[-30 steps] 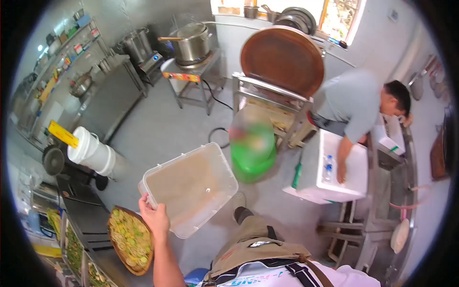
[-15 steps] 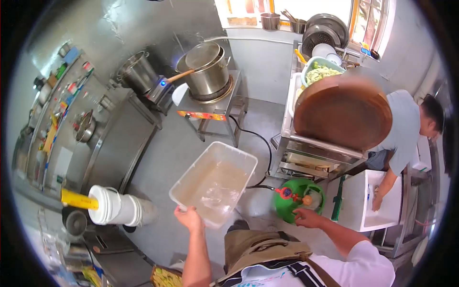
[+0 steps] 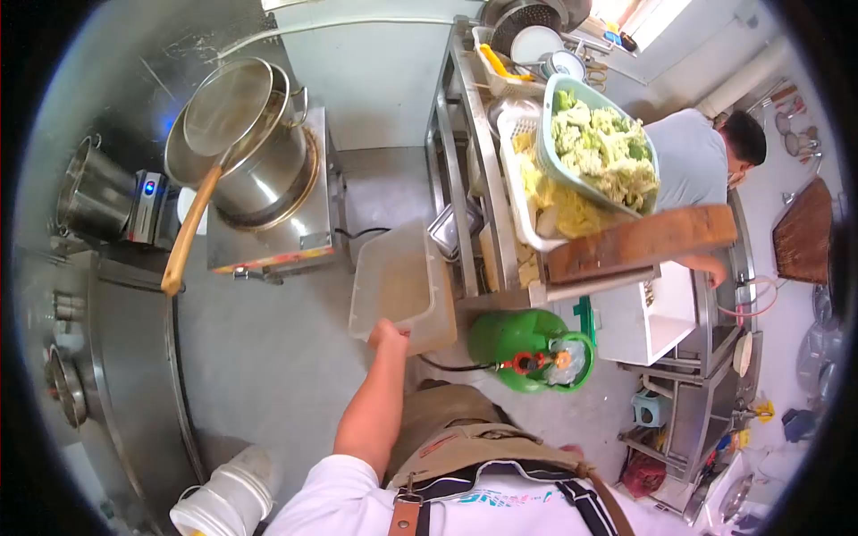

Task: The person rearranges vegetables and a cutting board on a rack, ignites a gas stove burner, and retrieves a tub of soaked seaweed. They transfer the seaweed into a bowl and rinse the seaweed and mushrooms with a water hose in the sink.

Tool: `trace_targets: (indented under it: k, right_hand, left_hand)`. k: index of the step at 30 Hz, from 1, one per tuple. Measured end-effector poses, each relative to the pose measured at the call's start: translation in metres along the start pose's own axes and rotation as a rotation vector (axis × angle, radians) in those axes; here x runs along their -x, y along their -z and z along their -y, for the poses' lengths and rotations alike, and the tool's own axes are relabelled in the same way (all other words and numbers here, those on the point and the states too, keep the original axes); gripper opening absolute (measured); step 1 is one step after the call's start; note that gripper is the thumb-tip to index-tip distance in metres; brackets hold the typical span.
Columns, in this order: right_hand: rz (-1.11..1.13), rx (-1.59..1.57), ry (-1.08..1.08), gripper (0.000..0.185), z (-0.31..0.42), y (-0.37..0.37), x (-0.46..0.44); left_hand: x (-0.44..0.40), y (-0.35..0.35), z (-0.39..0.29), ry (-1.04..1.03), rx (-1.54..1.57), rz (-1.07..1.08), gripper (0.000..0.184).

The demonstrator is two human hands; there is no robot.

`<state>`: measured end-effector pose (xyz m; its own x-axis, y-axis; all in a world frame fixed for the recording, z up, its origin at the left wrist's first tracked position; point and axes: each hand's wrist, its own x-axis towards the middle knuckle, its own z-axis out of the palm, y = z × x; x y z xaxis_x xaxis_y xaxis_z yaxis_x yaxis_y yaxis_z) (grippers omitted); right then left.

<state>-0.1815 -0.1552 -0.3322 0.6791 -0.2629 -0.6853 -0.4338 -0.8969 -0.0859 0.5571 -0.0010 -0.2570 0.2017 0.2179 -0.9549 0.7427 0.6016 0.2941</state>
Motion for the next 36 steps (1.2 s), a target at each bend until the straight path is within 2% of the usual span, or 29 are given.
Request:
trace_targets:
  k: [1, 2, 4, 6, 9, 11, 15, 18, 21, 24, 27, 29, 31, 34, 36]
  right_hand:
    - [-0.035, -0.685, -0.221, 0.026, 0.028, 0.021, 0.012]
    - [0.036, -0.902, -0.48, 0.026, 0.063, 0.047, 0.01]
    - [0.038, -1.052, -0.677, 0.026, 0.13, 0.129, -0.011]
    - [-0.028, -1.143, -0.717, 0.027, 0.162, 0.179, -0.04]
    - [-0.087, -1.088, -0.617, 0.028, 0.189, 0.223, -0.071]
    - [0.014, -0.984, -0.518, 0.031, 0.186, 0.224, -0.075]
    - [0.116, -1.1, -0.685, 0.03, 0.207, 0.295, -0.178]
    - [0.149, -1.152, -0.792, 0.03, 0.215, 0.333, -0.244]
    - [0.186, -1.186, -0.88, 0.029, 0.222, 0.366, -0.299]
    - [0.219, -1.204, -0.931, 0.029, 0.223, 0.386, -0.344]
    - [0.248, -1.207, -0.973, 0.029, 0.223, 0.399, -0.373]
    - [0.261, -1.207, -0.998, 0.028, 0.223, 0.403, -0.386]
    - [0.277, -1.203, -1.02, 0.028, 0.219, 0.408, -0.395]
    - [0.301, -1.194, -1.05, 0.028, 0.214, 0.411, -0.4]
    - [0.309, -1.199, -1.069, 0.028, 0.21, 0.412, -0.4]
  left_hand:
    - [0.004, -0.026, -0.002, -0.012, -0.02, -0.026, 0.03]
    - [0.011, -0.051, -0.004, -0.025, -0.041, -0.058, 0.034]
    - [0.008, -0.076, 0.001, -0.035, -0.096, -0.088, 0.041]
    - [-0.014, -0.132, -0.005, -0.055, -0.128, -0.023, 0.048]
    - [-0.015, -0.207, -0.017, -0.144, -0.333, -0.155, 0.053]
    - [-0.053, -0.257, -0.02, -0.224, -0.4, -0.104, 0.056]
    - [-0.156, -0.353, -0.039, -0.489, -0.463, -0.033, 0.057]
    - [-0.218, -0.413, -0.059, -0.757, -0.676, -0.002, 0.061]
    - [-0.302, -0.465, -0.075, -0.785, -0.69, 0.248, 0.064]
    - [-0.327, -0.518, -0.083, -0.61, -0.653, 0.416, 0.064]
    - [-0.332, -0.575, -0.064, -0.654, -0.793, 0.494, 0.046]
    - [-0.342, -0.614, -0.044, -0.661, -0.915, 0.626, 0.053]
    - [-0.343, -0.651, -0.014, -0.761, -0.933, 0.639, 0.059]
    - [-0.369, -0.705, 0.018, -0.694, -0.961, 0.835, 0.063]
    - [-0.352, -0.731, 0.04, -0.706, -1.041, 0.782, 0.067]
